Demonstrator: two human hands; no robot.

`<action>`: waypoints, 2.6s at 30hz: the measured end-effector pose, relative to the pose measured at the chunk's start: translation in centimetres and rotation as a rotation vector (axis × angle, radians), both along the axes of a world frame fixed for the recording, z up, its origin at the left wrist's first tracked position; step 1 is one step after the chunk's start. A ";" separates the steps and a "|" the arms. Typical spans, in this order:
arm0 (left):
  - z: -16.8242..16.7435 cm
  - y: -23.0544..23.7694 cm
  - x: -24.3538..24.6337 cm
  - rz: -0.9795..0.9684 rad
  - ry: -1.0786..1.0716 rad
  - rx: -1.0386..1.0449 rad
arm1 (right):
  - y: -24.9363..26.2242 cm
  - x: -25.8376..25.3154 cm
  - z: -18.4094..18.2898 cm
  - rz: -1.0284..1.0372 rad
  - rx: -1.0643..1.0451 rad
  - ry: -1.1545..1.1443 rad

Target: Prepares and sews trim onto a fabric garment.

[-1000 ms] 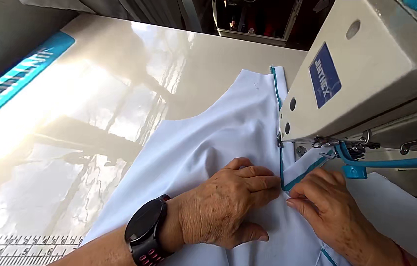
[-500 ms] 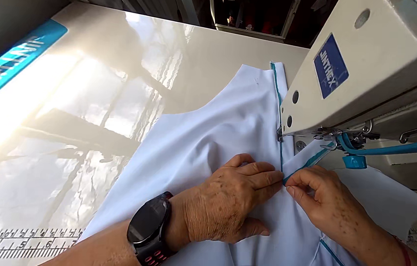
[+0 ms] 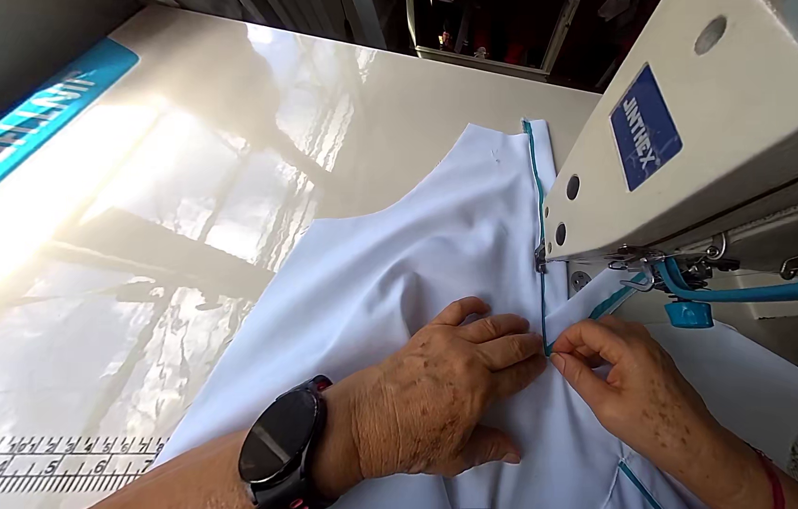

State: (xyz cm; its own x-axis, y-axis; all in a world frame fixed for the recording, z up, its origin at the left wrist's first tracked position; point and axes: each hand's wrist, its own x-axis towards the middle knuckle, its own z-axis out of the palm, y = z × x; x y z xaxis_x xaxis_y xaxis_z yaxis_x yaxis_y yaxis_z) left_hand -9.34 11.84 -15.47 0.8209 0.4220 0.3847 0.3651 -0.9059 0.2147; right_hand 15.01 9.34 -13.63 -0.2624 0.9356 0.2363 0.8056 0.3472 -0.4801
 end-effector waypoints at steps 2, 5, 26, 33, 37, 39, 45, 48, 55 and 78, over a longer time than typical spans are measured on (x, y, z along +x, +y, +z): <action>0.0 0.0 0.0 0.000 -0.005 -0.003 | 0.0 0.3 0.0 0.028 -0.005 -0.007; 0.1 0.2 0.0 -0.012 -0.016 -0.028 | -0.1 0.6 -0.3 0.049 0.025 0.003; -0.1 0.5 0.2 -0.028 -0.034 -0.002 | -0.1 -0.4 1.1 -0.089 -0.180 -0.043; 0.0 0.4 0.3 -0.037 -0.024 0.006 | 0.0 -0.1 0.4 -0.049 -0.098 -0.017; 0.1 0.3 0.4 -0.023 -0.022 0.020 | 0.3 -0.2 0.8 -0.060 -0.148 -0.028; 0.1 0.1 0.5 -0.006 -0.020 0.028 | 0.4 -0.1 0.4 -0.029 -0.069 -0.021; 0.2 -0.1 0.6 0.025 -0.031 0.055 | 0.4 1.8 -1.6 0.348 0.398 -0.116; 0.2 0.0 0.7 0.024 -0.040 0.101 | 0.2 2.7 -2.1 0.392 0.431 -0.115; -0.8 0.0 0.8 0.053 -0.081 0.131 | -0.1 2.7 -3.2 0.380 0.482 -0.107; 0.1 -2.8 2.6 0.201 0.008 0.051 | -0.3 3.2 -3.3 0.365 0.486 -0.090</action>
